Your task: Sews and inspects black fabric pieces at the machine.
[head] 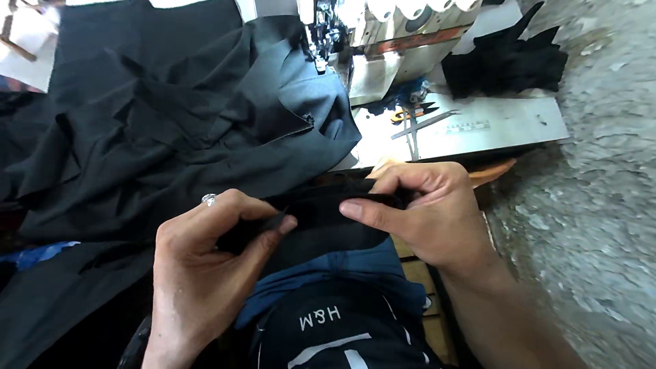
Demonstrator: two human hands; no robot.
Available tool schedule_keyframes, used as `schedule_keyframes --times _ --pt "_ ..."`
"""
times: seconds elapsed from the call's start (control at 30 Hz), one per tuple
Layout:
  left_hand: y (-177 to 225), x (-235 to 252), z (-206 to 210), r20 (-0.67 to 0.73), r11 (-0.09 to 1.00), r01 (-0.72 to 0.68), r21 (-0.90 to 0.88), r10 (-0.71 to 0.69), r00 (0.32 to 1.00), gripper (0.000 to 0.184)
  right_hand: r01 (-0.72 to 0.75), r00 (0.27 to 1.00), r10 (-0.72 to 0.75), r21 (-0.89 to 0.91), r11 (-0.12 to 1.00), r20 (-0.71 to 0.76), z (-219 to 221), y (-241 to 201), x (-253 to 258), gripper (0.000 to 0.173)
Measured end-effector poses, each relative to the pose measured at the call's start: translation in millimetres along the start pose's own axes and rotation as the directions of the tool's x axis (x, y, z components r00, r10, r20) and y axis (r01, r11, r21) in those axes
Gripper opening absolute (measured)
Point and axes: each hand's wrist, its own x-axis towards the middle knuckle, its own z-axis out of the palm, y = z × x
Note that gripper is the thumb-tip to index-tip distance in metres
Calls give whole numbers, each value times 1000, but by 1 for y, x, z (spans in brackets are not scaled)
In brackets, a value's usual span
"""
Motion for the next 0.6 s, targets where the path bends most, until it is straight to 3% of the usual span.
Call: schedule_keyframes --times 0.1,0.2,0.3,0.37,0.53,0.6 --pt "2 2 2 -52 999 29 18 -28 998 15 34 999 -34 -44 998 -7 -2 2 0 25" --pt "3 8 1 -78 995 51 87 -45 996 38 -26 997 31 -73 997 68 -11 -3 1 26" --pt "-3 11 1 -82 993 70 93 -63 995 17 -113 975 110 3 994 194 -22 -8 0 37" --pt "-5 12 3 -66 995 83 63 -79 995 7 -111 951 93 48 993 294 -30 -8 -1 35" --pt "-9 15 10 -32 982 140 -130 -145 989 7 69 870 -118 118 991 478 -39 4 2 6" --pt "-10 15 11 -56 976 155 -151 -165 985 10 98 868 -125 80 992 481 -38 7 3 14"
